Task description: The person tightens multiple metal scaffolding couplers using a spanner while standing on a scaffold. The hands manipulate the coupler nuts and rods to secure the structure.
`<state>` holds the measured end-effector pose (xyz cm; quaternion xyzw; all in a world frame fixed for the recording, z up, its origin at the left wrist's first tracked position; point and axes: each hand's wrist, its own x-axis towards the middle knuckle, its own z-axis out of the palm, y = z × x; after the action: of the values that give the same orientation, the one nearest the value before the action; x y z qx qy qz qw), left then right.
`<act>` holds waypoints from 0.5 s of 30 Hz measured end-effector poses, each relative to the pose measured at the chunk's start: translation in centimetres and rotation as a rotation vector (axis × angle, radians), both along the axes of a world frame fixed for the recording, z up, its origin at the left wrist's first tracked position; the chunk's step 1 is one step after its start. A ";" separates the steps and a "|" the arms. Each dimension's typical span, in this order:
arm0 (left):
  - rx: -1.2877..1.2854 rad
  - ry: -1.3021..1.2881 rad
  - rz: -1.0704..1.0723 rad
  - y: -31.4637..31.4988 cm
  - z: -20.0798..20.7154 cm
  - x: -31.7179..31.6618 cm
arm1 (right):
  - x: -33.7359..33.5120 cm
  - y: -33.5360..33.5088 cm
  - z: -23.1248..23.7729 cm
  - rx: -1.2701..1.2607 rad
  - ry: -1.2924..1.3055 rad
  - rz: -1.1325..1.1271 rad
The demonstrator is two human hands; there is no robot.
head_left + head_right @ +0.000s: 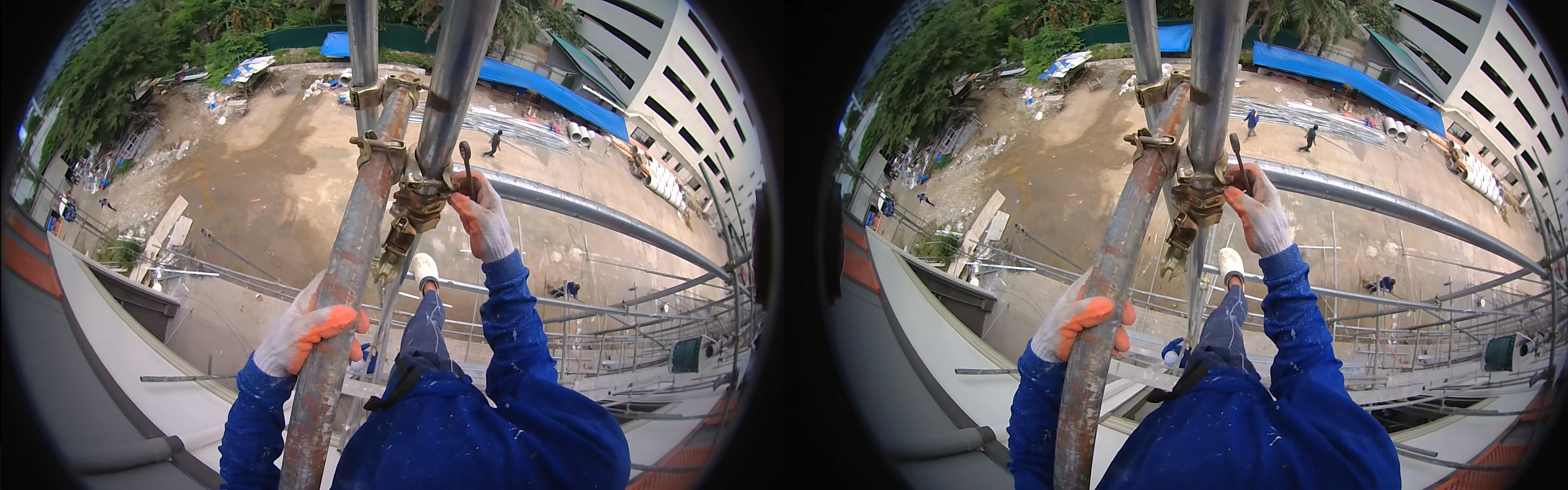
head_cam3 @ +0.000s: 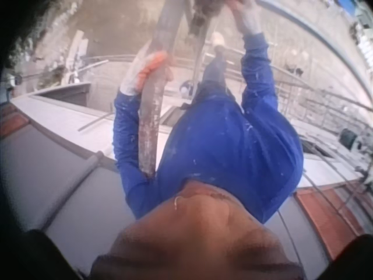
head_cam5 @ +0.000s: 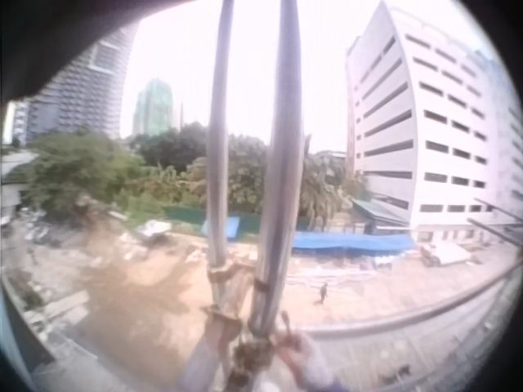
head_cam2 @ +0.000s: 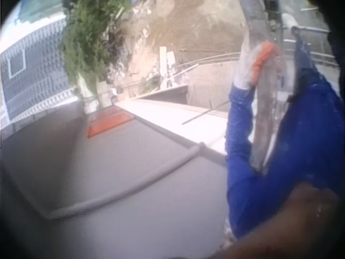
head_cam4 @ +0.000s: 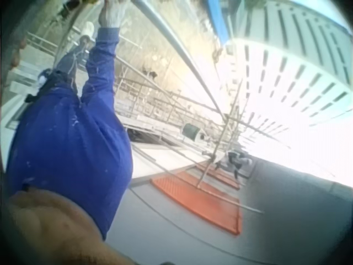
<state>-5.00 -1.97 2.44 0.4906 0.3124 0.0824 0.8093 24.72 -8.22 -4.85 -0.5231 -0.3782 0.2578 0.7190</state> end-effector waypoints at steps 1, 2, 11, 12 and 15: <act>0.012 -0.004 -0.003 0.0 0.0 0.0 | 0.2 -0.1 0.0 -0.068 0.090 -0.013; 0.012 -0.009 -0.008 0.0 0.0 0.0 | 0.3 -0.2 0.0 -0.061 0.139 0.029; 0.012 0.022 0.018 0.1 0.1 0.4 | -0.9 1.5 -0.7 -0.024 0.201 -0.089; 0.022 0.034 0.030 -0.1 0.2 0.5 | -0.9 1.6 -0.9 -0.073 0.231 -0.102; 0.017 0.035 0.067 -0.4 0.5 0.7 | -0.5 1.2 -1.5 0.018 0.199 0.000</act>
<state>-4.30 -2.41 2.91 0.4882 0.3420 0.1034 0.7962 24.26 -6.98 -6.38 -0.4882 -0.3075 0.3050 0.7577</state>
